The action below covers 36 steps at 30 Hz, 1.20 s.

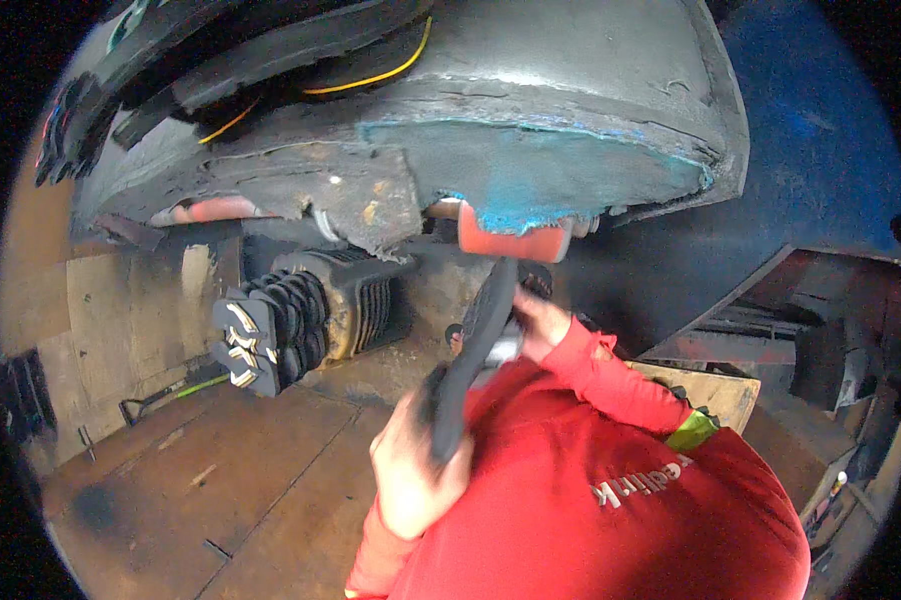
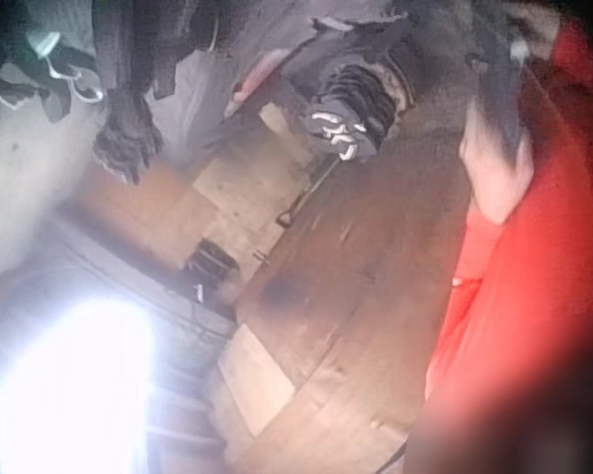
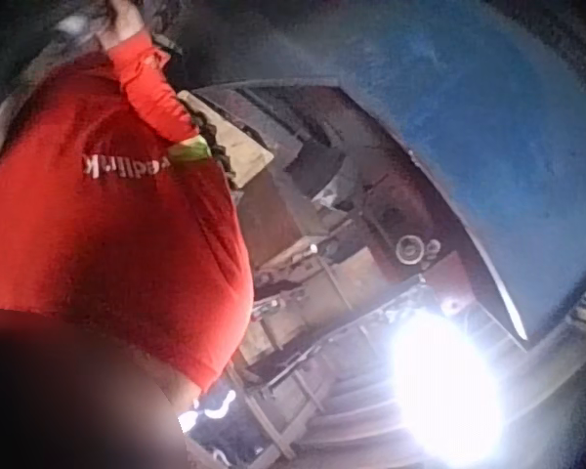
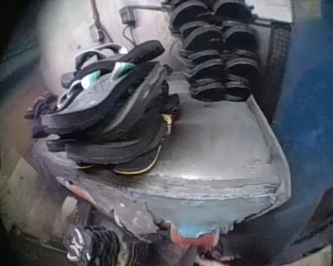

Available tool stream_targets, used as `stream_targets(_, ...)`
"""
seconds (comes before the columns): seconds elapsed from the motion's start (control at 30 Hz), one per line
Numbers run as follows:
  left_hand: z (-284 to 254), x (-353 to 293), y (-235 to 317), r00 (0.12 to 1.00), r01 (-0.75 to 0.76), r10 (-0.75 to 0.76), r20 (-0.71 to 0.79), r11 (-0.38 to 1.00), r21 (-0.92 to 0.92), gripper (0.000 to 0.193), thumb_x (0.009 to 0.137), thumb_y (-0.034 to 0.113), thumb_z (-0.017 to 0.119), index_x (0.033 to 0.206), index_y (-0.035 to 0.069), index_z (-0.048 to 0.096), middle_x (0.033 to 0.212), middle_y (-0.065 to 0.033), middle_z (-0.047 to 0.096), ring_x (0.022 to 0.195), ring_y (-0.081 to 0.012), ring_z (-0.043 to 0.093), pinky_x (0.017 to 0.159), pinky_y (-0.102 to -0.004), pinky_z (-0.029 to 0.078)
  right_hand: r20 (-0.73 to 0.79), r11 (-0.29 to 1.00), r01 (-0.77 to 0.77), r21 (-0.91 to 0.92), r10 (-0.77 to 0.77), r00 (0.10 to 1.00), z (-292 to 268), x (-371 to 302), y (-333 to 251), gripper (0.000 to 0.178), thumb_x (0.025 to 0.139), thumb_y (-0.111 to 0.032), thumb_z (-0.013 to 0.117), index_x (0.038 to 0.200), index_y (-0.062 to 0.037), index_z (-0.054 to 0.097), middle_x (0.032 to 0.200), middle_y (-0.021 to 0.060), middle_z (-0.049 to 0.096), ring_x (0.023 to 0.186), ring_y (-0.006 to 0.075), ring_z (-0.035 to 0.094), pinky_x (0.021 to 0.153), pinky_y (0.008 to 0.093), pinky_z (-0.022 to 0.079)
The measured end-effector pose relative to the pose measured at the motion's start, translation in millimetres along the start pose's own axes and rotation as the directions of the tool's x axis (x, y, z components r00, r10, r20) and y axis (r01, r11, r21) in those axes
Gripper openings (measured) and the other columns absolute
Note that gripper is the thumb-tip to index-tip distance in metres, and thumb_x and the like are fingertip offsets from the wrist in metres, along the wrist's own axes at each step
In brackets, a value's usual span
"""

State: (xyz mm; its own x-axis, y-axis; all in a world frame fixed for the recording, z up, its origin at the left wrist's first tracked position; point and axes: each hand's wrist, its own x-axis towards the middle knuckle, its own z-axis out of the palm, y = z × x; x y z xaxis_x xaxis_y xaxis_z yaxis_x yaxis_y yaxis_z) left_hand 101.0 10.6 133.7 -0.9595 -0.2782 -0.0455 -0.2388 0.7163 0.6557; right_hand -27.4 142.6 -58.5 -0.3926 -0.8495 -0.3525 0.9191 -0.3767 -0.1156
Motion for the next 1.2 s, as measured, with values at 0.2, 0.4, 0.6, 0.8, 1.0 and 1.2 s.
stream_targets(0.2,7,1,-9,0.999,0.043,-0.045,-0.009,0.994,-0.105,0.053,0.075,0.001,0.063,0.127,-0.003,0.057,0.098,-0.0235,0.065,0.086,-0.0415,0.067,0.076,-0.0425,0.054,-0.147,0.996,0.042,-0.079,-0.054,0.988,1,2,-10,0.049,0.095,-0.028,0.068,0.137,-0.0099,0.052,0.132,0.0085,0.058,0.120,0.0265,0.058,0.102,0.0462,0.049)
stream_targets(0.4,1,-33,-17,0.987,0.161,-0.160,0.021,0.965,-0.208,0.057,0.073,-0.004,0.061,0.130,-0.003,0.057,0.108,-0.0243,0.068,0.094,-0.0370,0.070,0.082,-0.0381,0.055,-0.095,0.949,0.146,-0.280,-0.178,0.979,16,-10,-6,0.049,0.095,-0.024,0.069,0.137,-0.0103,0.048,0.132,0.0082,0.057,0.122,0.0257,0.055,0.103,0.0460,0.046)
stream_targets(0.6,15,-79,-57,0.967,0.253,-0.237,0.095,0.942,-0.223,0.057,0.075,-0.004,0.062,0.131,-0.003,0.055,0.116,-0.0223,0.066,0.100,-0.0340,0.069,0.086,-0.0375,0.054,-0.009,0.820,0.353,-0.450,-0.400,0.917,5,-8,7,0.065,0.089,-0.012,0.073,0.143,-0.0157,0.038,0.126,0.0086,0.058,0.115,0.0253,0.058,0.100,0.0437,0.047)
stream_targets(0.8,35,-35,-93,0.919,0.365,-0.268,0.287,0.853,-0.372,0.065,0.081,0.019,0.078,0.136,-0.002,0.049,0.125,-0.0203,0.061,0.116,-0.0317,0.061,0.098,-0.0374,0.048,-0.124,0.752,0.327,-0.573,-0.474,0.872,-12,14,21,0.068,0.090,-0.007,0.070,0.144,-0.0198,0.031,0.116,0.0053,0.057,0.110,0.0217,0.056,0.099,0.0402,0.046)
stream_targets(1.0,87,48,-91,0.916,0.375,-0.141,0.375,0.631,-0.679,0.049,0.085,0.016,0.068,0.129,0.000,0.055,0.111,-0.0137,0.063,0.102,-0.0220,0.060,0.092,-0.0370,0.049,-0.090,0.930,0.210,-0.301,-0.247,0.965,3,19,21,0.046,0.099,-0.044,0.058,0.135,-0.0148,0.052,0.128,0.0043,0.058,0.119,0.0220,0.054,0.101,0.0425,0.046)
stream_targets(1.2,94,85,-66,0.907,0.342,-0.152,0.392,0.808,-0.480,0.049,0.082,0.019,0.062,0.125,-0.002,0.054,0.101,-0.0260,0.065,0.096,-0.0360,0.067,0.085,-0.0432,0.051,-0.221,0.952,0.180,-0.246,-0.236,0.946,-18,23,1,0.048,0.100,-0.045,0.056,0.135,-0.0114,0.053,0.130,0.0077,0.059,0.121,0.0245,0.055,0.104,0.0442,0.044)
